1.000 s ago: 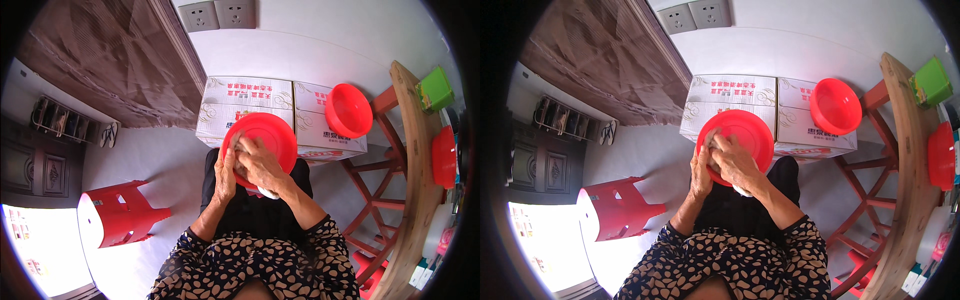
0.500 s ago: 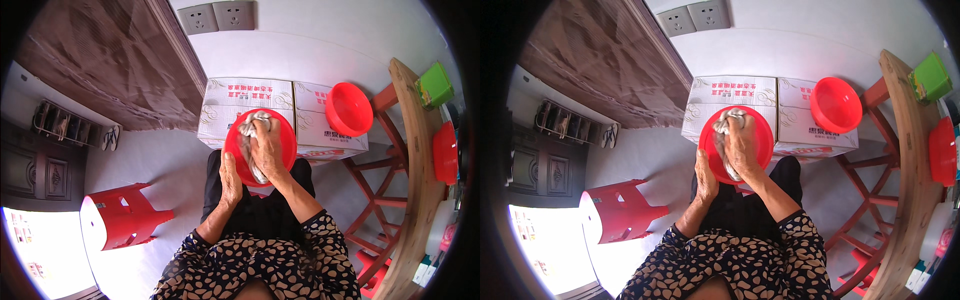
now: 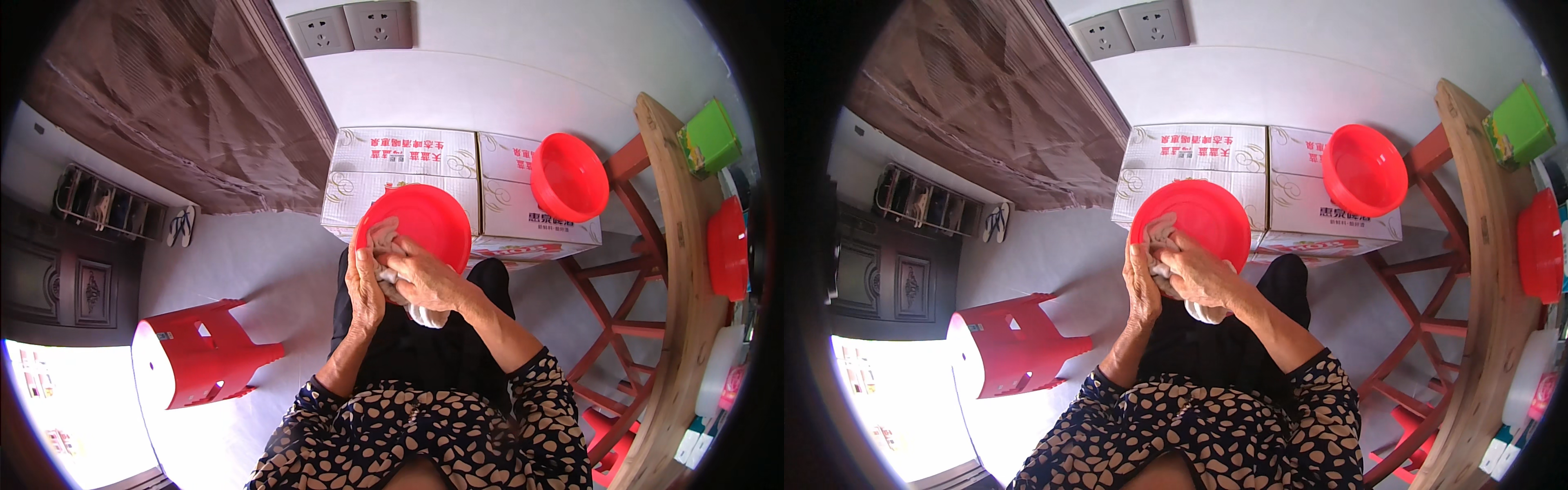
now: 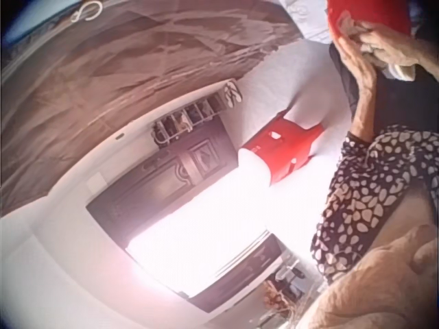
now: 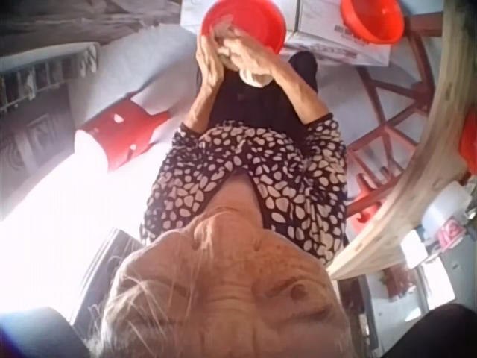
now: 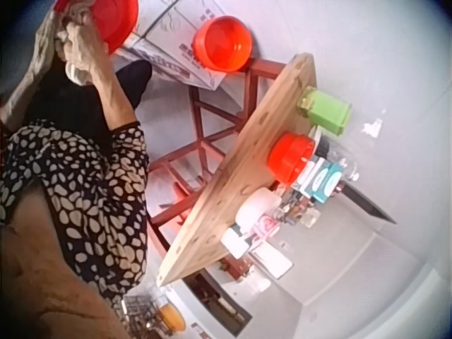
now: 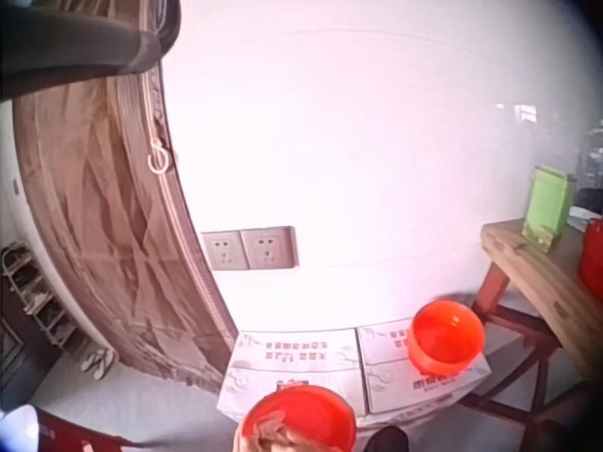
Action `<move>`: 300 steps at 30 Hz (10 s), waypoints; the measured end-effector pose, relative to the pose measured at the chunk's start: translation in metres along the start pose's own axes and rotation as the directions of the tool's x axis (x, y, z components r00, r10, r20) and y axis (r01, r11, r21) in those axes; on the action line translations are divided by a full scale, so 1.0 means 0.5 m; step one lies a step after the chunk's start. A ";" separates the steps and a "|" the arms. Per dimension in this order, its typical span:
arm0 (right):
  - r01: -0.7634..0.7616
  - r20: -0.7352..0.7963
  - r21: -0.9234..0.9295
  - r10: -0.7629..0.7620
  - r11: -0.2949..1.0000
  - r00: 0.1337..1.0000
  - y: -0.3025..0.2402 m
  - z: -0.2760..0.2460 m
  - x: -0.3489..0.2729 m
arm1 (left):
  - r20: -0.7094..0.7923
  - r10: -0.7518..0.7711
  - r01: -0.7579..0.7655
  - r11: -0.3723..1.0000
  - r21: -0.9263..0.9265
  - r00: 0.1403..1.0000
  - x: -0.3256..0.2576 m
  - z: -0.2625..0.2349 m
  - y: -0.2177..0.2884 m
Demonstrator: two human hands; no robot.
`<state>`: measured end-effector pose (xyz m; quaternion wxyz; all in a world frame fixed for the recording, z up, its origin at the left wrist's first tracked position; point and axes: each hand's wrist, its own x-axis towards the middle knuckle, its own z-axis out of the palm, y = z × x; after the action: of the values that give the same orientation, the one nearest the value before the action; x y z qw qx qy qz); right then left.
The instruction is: The person wipes the interior and exterior surfaces of red plastic plates using a white cloth. They handle the plates one at a time, rotating them to clean all sides, and place the cleaned plates on a stack of cardboard boxes.
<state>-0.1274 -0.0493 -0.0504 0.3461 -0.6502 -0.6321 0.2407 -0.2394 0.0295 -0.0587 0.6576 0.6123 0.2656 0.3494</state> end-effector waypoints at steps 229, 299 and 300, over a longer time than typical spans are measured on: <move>-0.632 -0.871 0.190 0.426 0.751 0.244 0.373 -0.448 -0.362 | 0.379 -0.355 0.194 0.895 0.402 0.854 0.168 0.456 -0.084; -0.133 -0.712 0.581 0.581 0.803 0.394 0.119 -0.396 -0.259 | 0.317 -0.253 0.261 0.965 0.019 0.914 0.183 0.342 0.104; -0.099 -0.684 0.603 0.576 0.792 0.447 0.102 -0.372 -0.247 | 0.338 -0.289 0.356 0.921 -0.155 0.895 0.165 0.313 0.086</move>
<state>0.0352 -0.1968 0.0154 0.6979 -0.6910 -0.1530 0.1099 -0.0728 -0.0022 0.0076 0.8017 0.5325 0.2189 0.1610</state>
